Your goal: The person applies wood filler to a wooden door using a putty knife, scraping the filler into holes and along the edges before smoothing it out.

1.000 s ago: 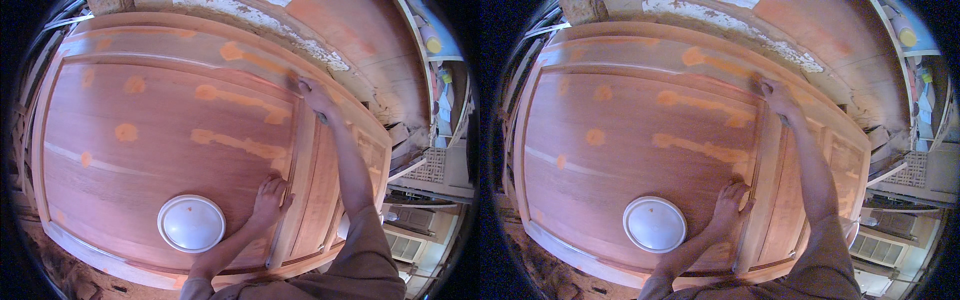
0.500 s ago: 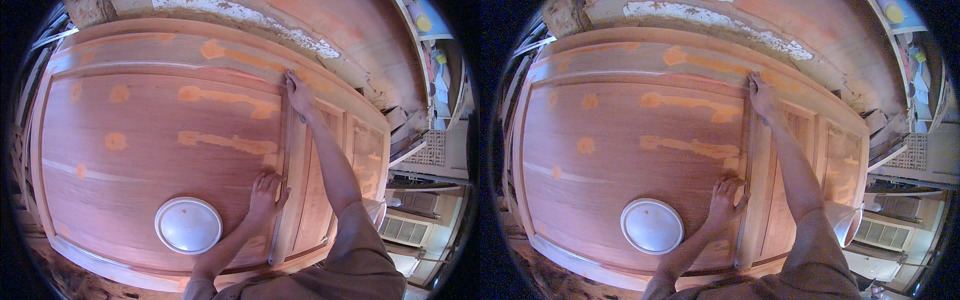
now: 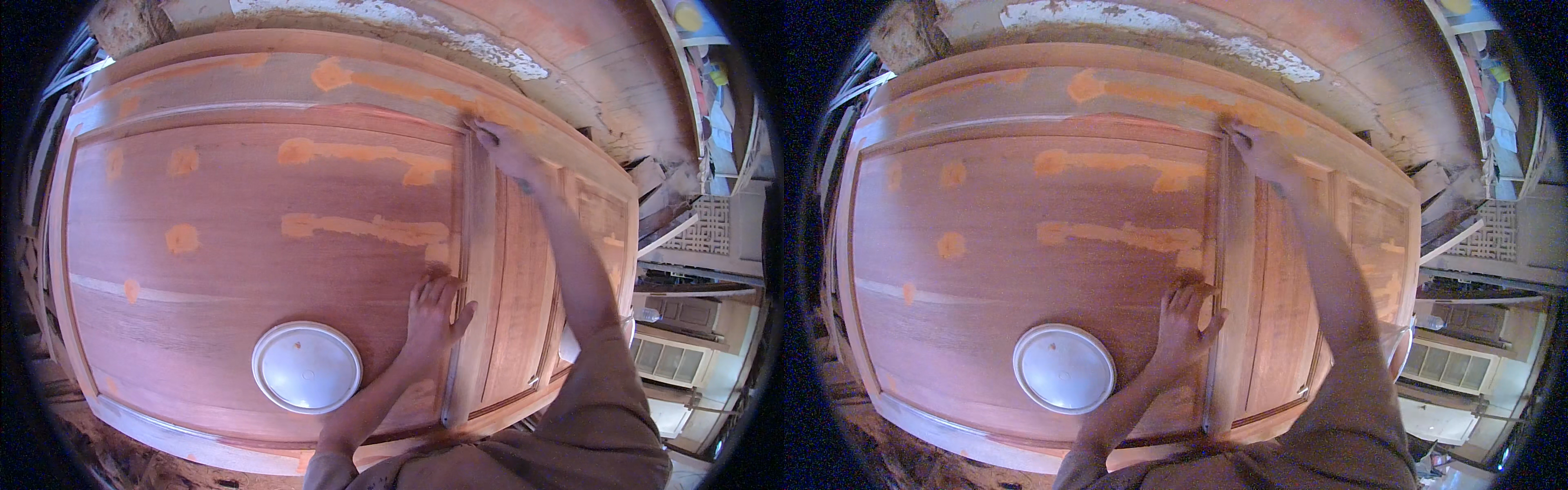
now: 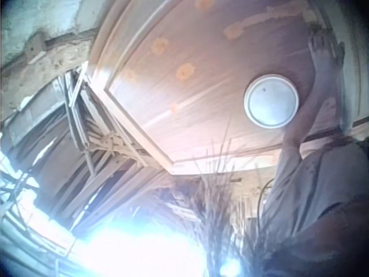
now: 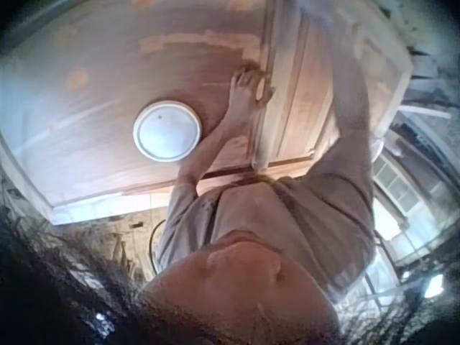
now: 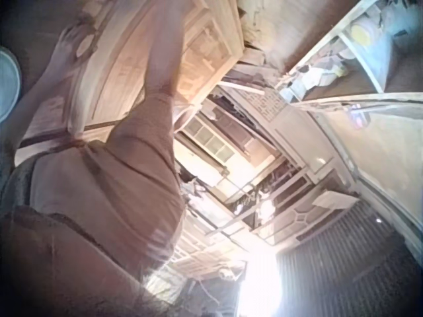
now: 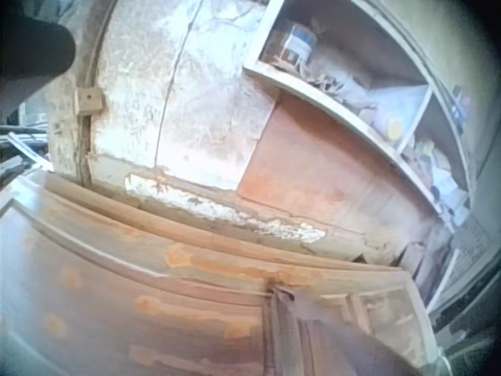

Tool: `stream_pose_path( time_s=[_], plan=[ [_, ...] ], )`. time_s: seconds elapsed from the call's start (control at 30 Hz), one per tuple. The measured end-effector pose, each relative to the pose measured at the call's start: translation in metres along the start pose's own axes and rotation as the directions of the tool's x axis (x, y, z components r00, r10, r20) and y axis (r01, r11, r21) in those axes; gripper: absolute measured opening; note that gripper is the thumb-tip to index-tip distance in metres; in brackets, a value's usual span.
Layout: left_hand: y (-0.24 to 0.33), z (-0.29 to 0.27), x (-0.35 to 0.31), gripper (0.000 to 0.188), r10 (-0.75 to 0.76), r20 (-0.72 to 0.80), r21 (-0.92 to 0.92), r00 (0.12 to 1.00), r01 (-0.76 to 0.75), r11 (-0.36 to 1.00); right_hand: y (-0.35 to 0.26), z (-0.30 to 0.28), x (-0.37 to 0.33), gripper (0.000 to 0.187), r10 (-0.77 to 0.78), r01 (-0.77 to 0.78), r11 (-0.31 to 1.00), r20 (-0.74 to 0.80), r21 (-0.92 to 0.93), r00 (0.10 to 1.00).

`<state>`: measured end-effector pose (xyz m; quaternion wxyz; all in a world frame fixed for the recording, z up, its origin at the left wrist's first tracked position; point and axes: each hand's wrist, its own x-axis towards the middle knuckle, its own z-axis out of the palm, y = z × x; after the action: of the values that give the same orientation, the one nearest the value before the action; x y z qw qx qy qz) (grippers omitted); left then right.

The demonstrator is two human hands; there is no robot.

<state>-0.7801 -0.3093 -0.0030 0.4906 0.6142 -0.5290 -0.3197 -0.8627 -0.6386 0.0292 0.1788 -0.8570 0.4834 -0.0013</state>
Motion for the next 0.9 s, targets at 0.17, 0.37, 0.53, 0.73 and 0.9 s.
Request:
stream_pose_path(
  time_s=[0.17,0.37,0.53,0.73,0.9],
  plan=[
    [0.005,-0.004,0.002,0.034,-0.011,0.027,-0.026,1.000,0.012,1.000,0.018,-0.066,0.015,0.039,-0.048,0.062,0.994,0.153,-0.088,0.987],
    [-0.001,-0.005,-0.001,0.036,0.003,0.034,-0.004,0.999,-0.003,1.000,-0.068,-0.068,0.080,0.041,-0.179,0.210,0.974,0.275,-0.088,0.945],
    [0.002,-0.015,0.002,0.037,-0.047,0.089,-0.043,0.995,0.051,0.998,-0.073,-0.059,0.115,0.043,-0.276,0.399,0.902,0.490,-0.165,0.827],
    [0.005,-0.023,0.003,0.038,-0.052,0.109,-0.087,0.993,0.062,0.994,-0.049,-0.060,0.116,0.038,-0.333,0.517,0.825,0.544,-0.227,0.770],
    [0.006,-0.025,0.001,0.036,-0.068,0.121,-0.073,0.990,0.077,0.994,-0.021,-0.083,0.103,0.036,-0.343,0.571,0.801,0.647,-0.177,0.681]
  ],
)
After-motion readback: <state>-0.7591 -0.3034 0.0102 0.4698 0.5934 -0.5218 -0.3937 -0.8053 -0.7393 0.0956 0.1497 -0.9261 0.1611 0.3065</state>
